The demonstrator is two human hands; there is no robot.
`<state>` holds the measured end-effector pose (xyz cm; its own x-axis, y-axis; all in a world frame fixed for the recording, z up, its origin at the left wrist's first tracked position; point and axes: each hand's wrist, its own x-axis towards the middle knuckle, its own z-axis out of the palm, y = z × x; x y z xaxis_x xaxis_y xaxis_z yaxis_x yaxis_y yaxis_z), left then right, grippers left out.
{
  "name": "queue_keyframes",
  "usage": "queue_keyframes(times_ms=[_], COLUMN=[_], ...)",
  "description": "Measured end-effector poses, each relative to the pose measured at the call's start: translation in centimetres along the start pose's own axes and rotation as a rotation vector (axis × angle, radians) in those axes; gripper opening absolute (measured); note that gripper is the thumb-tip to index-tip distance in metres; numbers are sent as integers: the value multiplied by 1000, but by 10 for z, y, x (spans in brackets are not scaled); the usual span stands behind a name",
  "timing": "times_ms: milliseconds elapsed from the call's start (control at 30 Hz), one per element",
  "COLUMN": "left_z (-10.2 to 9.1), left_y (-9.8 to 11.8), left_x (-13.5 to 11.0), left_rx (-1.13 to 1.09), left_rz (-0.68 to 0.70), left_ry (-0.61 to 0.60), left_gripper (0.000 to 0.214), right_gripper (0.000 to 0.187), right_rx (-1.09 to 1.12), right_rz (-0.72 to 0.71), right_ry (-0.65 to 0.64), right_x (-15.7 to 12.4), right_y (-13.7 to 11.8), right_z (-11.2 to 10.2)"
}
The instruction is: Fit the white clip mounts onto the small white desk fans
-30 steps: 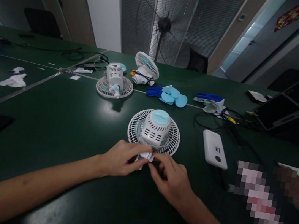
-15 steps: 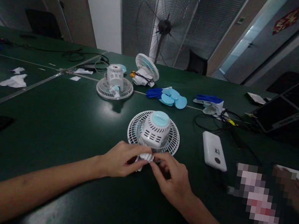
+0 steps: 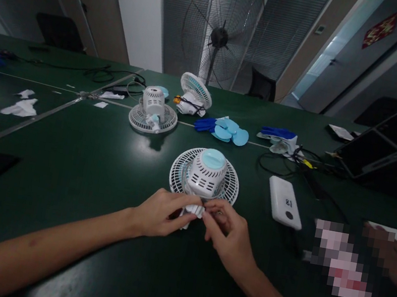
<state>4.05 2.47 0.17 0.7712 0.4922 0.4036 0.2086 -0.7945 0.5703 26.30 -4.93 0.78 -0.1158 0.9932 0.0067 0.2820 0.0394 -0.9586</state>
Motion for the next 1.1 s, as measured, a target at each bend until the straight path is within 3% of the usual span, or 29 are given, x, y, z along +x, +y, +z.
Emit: queue_keyframes(times_ms=[100,200,267,400,467,533,733,867,933,1100], left_z=[-1,0,1,2,2,1,-1,-1,0,0], left_y=[0,-1,-2,-2,-2,-1,0,0,0,0], left_x=[0,-1,-1,-1,-1,-1,-1,0,0,-1], left_rx=[-40,-46,-37,-24,-26,-37,-57,-39,-43,-47], left_rz=[-2,1,0,18,22,11,-11,27,32,38], left_ry=[9,17,14,16,18,15,21,17,13,14], left_gripper=[29,30,30,29,29,29,27,30,30,30], right_gripper=[18,16,22,36,37,37,24,29,30,42], right_rx=[-384,-408,-236,396,562,466,-504,-609,-469,346], right_rz=[-331,-340,-153,409,499,416,-307,-403,-307,366], right_ry=[70,105,84,-59,-100,-82,38,63,31,-207], right_x=[-4,-5,-3,2,3,2,-4,-4,-2,3], right_y=[7,6,1,-12,-15,-13,4,5,-1,-17], right_z=[-6,-5,-1,7,8,7,-5,-9,-7,4])
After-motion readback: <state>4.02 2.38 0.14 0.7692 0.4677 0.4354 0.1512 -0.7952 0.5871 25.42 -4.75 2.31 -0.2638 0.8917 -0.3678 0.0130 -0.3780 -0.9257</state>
